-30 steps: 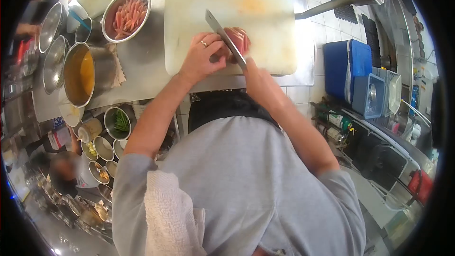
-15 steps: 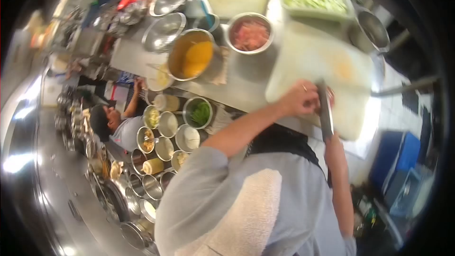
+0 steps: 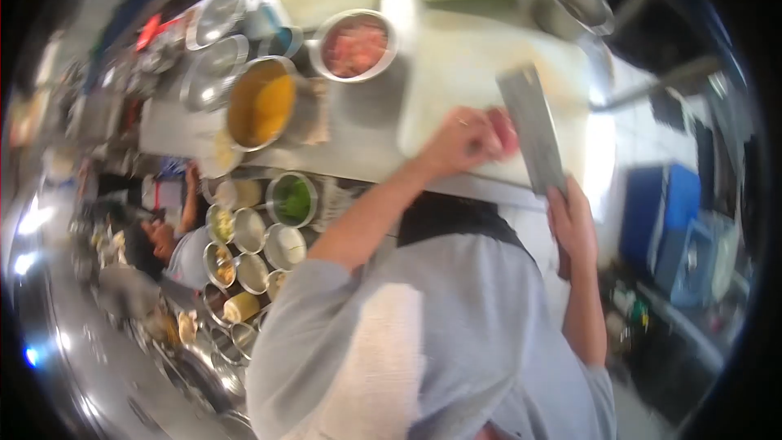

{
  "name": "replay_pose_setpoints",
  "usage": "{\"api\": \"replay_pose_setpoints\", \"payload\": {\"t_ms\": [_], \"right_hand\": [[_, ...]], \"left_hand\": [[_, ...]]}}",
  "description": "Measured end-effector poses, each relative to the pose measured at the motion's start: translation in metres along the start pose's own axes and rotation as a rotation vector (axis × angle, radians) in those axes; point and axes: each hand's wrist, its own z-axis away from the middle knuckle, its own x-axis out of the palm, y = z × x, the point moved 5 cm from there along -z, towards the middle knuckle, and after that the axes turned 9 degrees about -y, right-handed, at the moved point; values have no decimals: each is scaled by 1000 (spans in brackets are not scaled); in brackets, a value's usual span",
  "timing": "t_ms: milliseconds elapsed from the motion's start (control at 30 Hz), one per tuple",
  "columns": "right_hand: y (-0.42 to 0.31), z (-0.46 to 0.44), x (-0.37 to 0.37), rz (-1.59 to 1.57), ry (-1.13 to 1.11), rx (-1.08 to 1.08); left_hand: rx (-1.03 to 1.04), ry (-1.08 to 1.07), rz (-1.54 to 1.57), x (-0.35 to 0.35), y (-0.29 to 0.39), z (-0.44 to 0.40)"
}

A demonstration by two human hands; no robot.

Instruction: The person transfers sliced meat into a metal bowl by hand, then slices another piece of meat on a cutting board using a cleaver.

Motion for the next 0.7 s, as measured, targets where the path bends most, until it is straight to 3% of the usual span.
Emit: {"api": "replay_pose_setpoints", "payload": {"t_ms": [33, 100, 200, 267, 467, 700], "right_hand": [[-5, -2, -4, 23, 51, -102], [-36, -6, -11, 27, 47, -77], [-38, -20, -4, 296, 51, -30], [-38, -14, 13, 556, 63, -115], [-39, -18, 39, 401, -70, -172], [-34, -7, 47, 451, -219, -24]], "left_hand": [[-22, 66, -155, 2, -5, 4], [18, 111, -277, -4, 2, 4], [-37, 76, -314, -4, 7, 5], [-40, 81, -313, -4, 8, 4], [-34, 51, -328, -3, -1, 7], [-72, 35, -329, -4, -2, 6]]}}
